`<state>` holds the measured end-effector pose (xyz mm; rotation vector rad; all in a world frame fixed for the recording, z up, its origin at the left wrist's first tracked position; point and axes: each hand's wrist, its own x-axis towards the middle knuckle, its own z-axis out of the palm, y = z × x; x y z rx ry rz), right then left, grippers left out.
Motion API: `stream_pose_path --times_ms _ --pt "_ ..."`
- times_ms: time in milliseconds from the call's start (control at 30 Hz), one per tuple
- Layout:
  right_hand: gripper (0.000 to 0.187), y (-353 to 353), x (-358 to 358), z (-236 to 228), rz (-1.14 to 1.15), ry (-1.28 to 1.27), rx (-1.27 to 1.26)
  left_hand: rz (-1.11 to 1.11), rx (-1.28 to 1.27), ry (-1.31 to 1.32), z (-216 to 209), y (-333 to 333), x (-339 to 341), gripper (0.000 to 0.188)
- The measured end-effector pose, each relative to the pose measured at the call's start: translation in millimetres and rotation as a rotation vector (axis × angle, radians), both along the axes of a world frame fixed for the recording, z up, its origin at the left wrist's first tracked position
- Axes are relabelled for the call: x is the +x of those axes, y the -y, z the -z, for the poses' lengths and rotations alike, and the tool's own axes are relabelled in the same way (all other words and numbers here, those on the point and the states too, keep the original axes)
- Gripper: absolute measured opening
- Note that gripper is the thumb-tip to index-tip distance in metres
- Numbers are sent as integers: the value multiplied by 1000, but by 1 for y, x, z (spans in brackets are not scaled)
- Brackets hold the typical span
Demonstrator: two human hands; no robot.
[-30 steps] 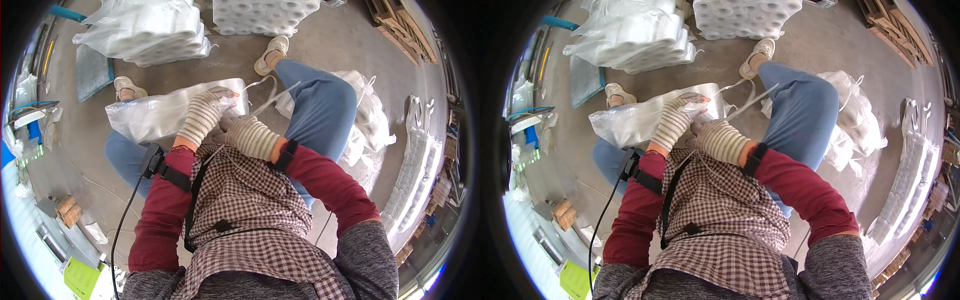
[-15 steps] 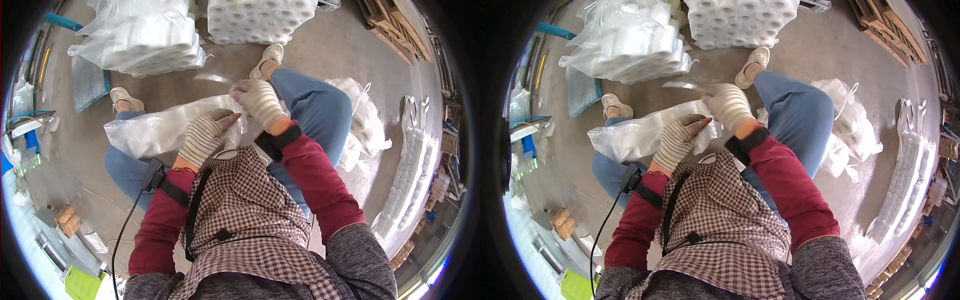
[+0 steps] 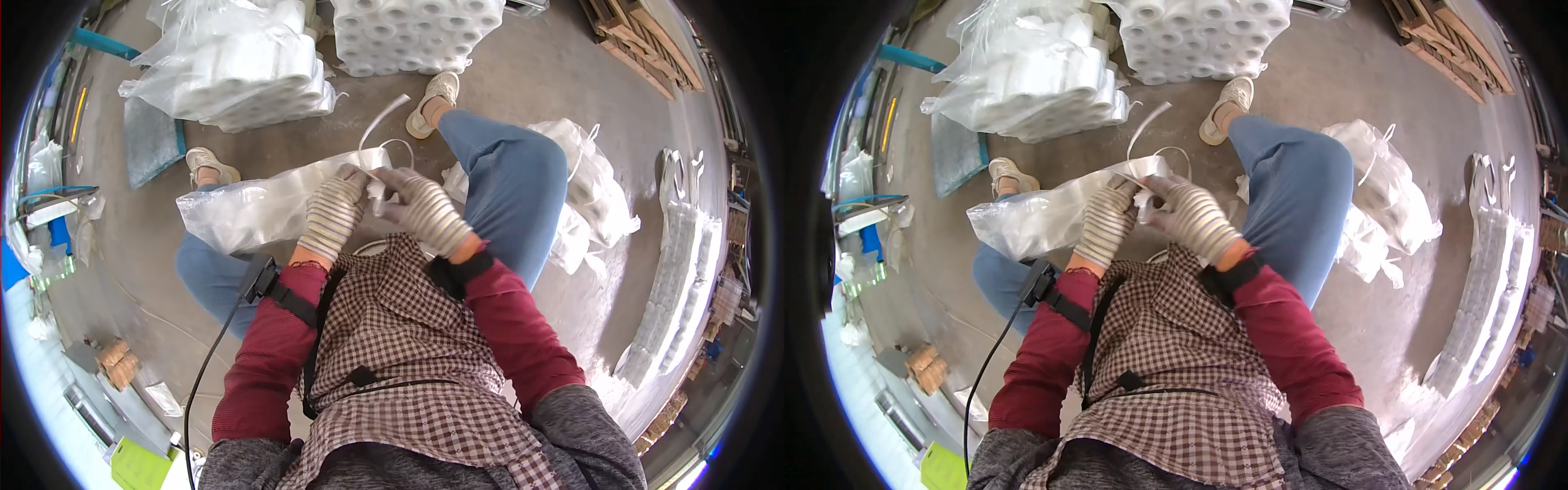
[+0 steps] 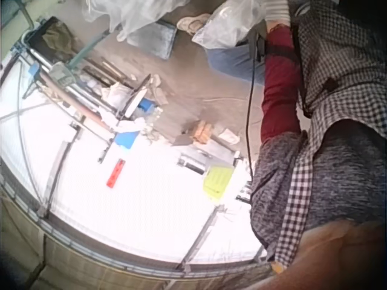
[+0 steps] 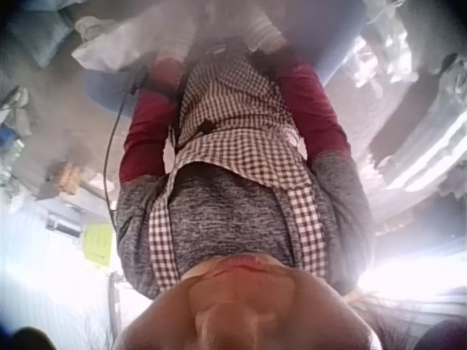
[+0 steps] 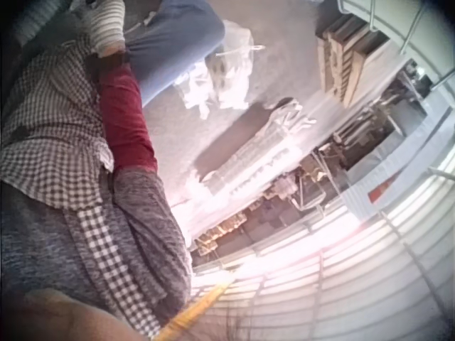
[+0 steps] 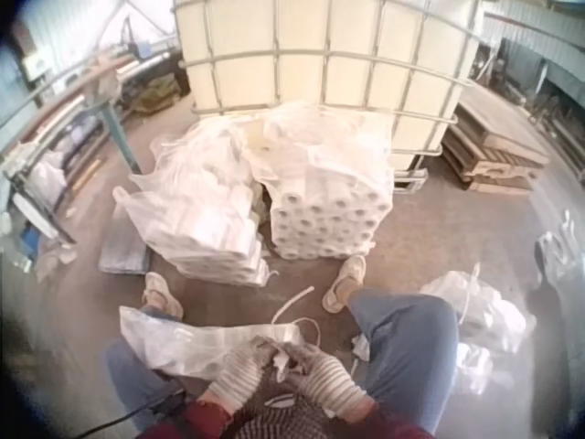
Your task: Tying plastic bags around rolls of white material in a warehouse setting.
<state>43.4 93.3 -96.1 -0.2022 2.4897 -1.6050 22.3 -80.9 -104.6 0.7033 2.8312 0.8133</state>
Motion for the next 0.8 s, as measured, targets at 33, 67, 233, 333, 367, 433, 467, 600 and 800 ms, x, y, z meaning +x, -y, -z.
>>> stream_pose_path --times_ms 33,67,233,333,367,433,467,600,800 --pt "39 14 4 1 28 -86 31 -11 12 48 0 0 -1 29" --pt "29 25 7 -2 291 102 -242 -22 23 91 2 0 -4 30" --pt "20 19 12 18 750 616 -663 -41 378 32 6 -5 -2 26" --pt "17 16 3 12 711 732 -652 -167 583 321 0 -2 -3 17" --pt "17 17 -3 13 715 730 -654 -162 582 321 1 1 -3 17" --pt "18 21 -21 13 704 610 -539 46 450 192 6 11 -1 17" --pt "22 18 -30 9 581 506 -395 227 261 -18 1 8 -5 17" --pt "24 22 -53 5 324 407 -82 138 167 -85 3 -2 -3 15" --pt "20 29 5 -3 567 410 -735 184 140 -101 6 3 -1 19"
